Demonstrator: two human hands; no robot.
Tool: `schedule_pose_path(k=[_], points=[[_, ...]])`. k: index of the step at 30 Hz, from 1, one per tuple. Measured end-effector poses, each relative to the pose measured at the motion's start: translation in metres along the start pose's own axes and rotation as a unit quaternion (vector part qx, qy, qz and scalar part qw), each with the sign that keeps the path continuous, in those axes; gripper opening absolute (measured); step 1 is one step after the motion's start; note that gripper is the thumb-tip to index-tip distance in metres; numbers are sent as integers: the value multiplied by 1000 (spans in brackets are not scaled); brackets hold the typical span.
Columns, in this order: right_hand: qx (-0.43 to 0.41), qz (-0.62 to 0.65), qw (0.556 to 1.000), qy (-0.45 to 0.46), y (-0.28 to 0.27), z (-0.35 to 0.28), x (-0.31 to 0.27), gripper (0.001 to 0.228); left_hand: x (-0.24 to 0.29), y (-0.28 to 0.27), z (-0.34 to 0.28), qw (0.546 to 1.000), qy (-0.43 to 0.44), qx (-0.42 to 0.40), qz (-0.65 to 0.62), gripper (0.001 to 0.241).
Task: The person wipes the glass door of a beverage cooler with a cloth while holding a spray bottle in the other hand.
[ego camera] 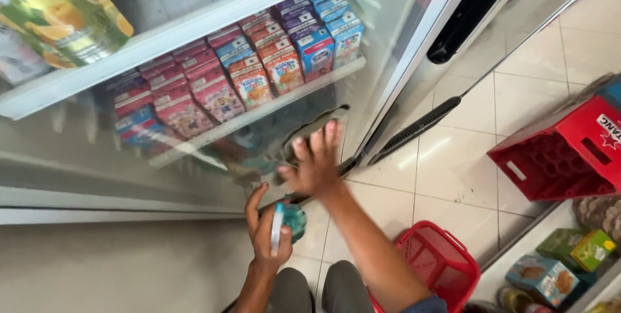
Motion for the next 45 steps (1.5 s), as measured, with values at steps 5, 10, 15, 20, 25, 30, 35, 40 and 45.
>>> schedule_pose_path(k=[5, 10, 15, 20, 25, 30, 35, 40, 45], points=[[-4, 13, 989, 150, 25, -69, 124, 60, -11, 20, -12, 995, 42, 7, 95, 57], [135, 66, 967, 206, 44, -129, 138, 23, -32, 33, -21, 988, 63, 72, 124, 58], [145, 89, 967, 187, 46, -129, 85, 36, -42, 35, -39, 986, 87, 111, 88, 59], [50, 95, 993, 45, 28, -81, 20, 49, -50, 40, -47, 986, 101, 123, 52, 62], [52, -38, 978, -197, -5, -24, 45, 48, -47, 45, -51, 977, 136, 160, 40, 63], [171, 52, 983, 43, -40, -18, 107, 56, -40, 33, -56, 975, 156, 154, 37, 55], [210, 69, 968, 118, -7, -57, 65, 56, -48, 13, -70, 980, 123, 159, 6, 47], [69, 24, 997, -20, 10, -40, -54, 47, -46, -25, -75, 969, 111, 209, 65, 45], [21, 52, 978, -200, -5, 30, -152, 53, -55, -57, -86, 941, 100, 301, 121, 48]])
Point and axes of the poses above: each hand's wrist, its own z-axis towards the middle knuckle, its own y-axis out of the palm, x = y × z, the point moved 8 cm from there along z, towards the middle knuckle, and after that the axes turned 1 degree about z, right-handed, at the moved point
